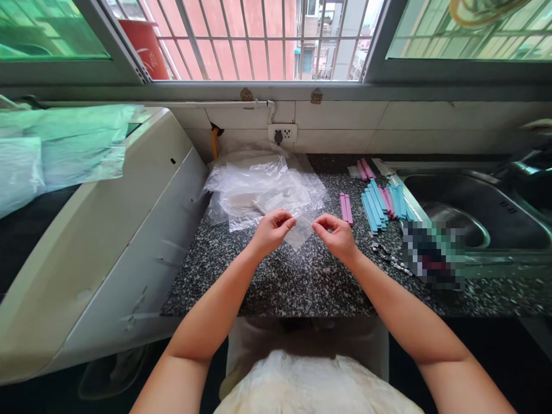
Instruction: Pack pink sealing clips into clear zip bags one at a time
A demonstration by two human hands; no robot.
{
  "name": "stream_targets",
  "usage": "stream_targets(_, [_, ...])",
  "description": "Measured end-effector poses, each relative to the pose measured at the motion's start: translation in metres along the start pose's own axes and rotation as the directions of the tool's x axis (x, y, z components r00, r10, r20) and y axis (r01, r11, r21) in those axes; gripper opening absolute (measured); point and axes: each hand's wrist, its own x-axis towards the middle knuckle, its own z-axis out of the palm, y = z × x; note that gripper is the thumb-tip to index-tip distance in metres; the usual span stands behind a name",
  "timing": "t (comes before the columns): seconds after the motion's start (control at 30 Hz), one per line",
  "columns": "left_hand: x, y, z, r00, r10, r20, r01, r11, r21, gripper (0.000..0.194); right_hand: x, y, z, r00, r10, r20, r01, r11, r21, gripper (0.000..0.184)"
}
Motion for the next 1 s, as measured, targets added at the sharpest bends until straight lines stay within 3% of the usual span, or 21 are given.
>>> stream_targets(0.2, [0.0, 0.002, 0.0, 0.999, -0.026, -0.039, 0.026, 1.0, -0.002, 0.02, 0.001, 0.001, 0.001, 0.999, 0.009, 0.052, -0.008, 1.0, -0.022, 0.016])
stream_targets(0.53, [0.002, -0.003, 0.003, 0.994, -0.082, -0.067, 0.081, 0.997, -0.011, 0.021, 0.004, 0.005, 0.0, 0.996, 0.079, 0.042, -0.079, 0.997, 0.004, 0.022])
stream_targets(0.67, [0.004, -0.006, 0.003, 0.99, -0.093, -0.104, 0.092, 0.996, -0.012, 0.02, 0.014, 0.011, -0.011, 0.993, 0.115, -0.019, -0.115, 0.993, -0.023, 0.025])
stream_targets(0.77, [0.004, -0.006, 0.002, 0.988, -0.096, -0.119, 0.094, 0.995, -0.021, 0.02, 0.026, 0.018, -0.027, 0.988, 0.144, -0.059, -0.152, 0.977, -0.152, 0.021])
stream_targets(0.83, [0.004, -0.006, 0.001, 0.987, -0.094, -0.127, 0.092, 0.995, -0.028, 0.021, 0.032, 0.021, -0.039, 0.979, 0.167, -0.118, -0.198, 0.922, -0.334, 0.018])
stream_targets(1.0, [0.004, -0.001, 0.0, 0.988, -0.08, -0.135, 0.077, 0.997, -0.032, 0.022, 0.036, 0.026, -0.057, 0.938, 0.284, -0.199, -0.334, 0.589, -0.736, 0.02])
